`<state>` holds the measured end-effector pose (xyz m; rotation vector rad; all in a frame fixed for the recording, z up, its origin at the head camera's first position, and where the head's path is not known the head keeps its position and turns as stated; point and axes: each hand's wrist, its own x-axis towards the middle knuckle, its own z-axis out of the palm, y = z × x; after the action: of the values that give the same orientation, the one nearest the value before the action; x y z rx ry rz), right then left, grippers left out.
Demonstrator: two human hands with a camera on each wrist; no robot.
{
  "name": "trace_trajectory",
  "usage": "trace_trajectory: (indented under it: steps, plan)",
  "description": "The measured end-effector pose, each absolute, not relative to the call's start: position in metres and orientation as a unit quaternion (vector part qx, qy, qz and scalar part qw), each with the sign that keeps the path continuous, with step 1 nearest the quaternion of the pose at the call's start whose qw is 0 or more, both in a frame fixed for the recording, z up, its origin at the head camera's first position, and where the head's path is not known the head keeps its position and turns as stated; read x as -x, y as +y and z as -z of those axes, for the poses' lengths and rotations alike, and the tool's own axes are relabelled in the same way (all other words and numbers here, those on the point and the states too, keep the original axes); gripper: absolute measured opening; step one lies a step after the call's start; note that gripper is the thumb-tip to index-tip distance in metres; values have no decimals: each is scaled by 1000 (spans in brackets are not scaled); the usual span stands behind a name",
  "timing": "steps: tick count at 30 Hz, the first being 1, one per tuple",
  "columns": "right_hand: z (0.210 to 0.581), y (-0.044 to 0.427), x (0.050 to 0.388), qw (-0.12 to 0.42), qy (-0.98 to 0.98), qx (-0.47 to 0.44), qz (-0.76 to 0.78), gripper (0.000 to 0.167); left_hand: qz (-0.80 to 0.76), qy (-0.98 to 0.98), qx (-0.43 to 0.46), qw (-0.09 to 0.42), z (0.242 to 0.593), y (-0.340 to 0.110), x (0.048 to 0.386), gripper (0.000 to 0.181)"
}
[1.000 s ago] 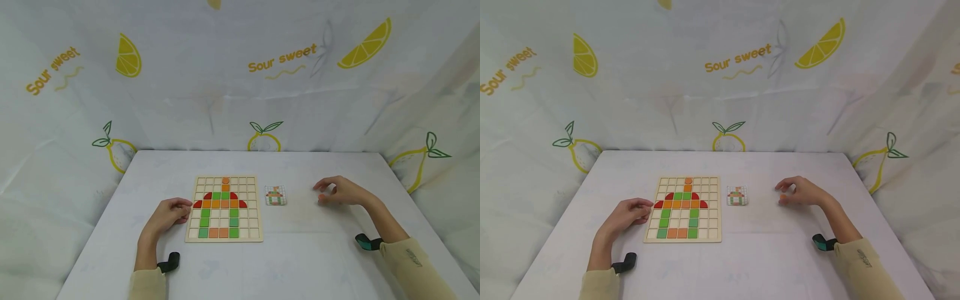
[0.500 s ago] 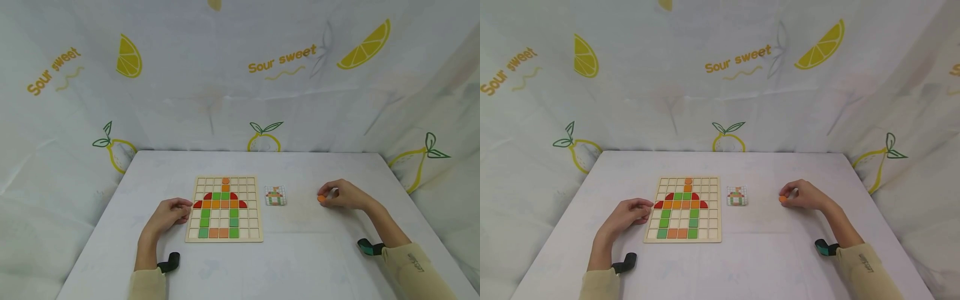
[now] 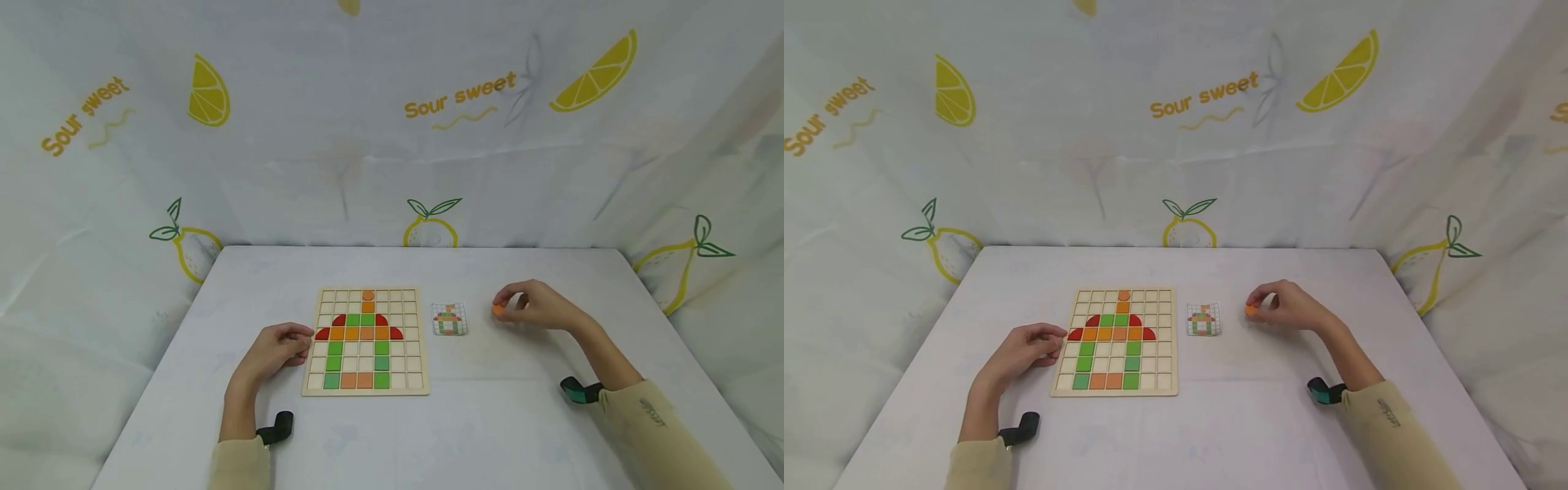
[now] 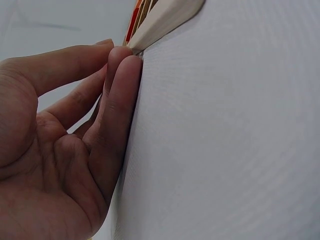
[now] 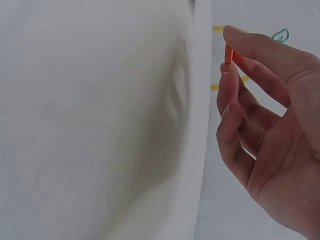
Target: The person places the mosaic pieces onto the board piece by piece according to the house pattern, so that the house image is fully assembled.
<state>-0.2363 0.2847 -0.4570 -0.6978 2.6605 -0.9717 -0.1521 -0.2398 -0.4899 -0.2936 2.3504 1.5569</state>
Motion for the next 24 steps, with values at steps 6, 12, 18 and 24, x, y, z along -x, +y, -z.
trace_trajectory:
  steps: [6, 12, 18, 24]
  plan:
    - [442, 224, 249, 94, 903, 267, 324, 23, -548, 815, 104, 154, 490, -240, 152, 27]
    - [440, 166, 265, 109, 893, 289, 328, 22, -551, 814, 102, 152, 491, -239, 152, 26]
    - [454, 119, 286, 122, 879, 303, 347, 19, -547, 818, 98, 149, 491, -240, 153, 26]
    - [469, 87, 299, 133, 884, 302, 331, 18, -542, 821, 98, 148, 492, -241, 153, 26]
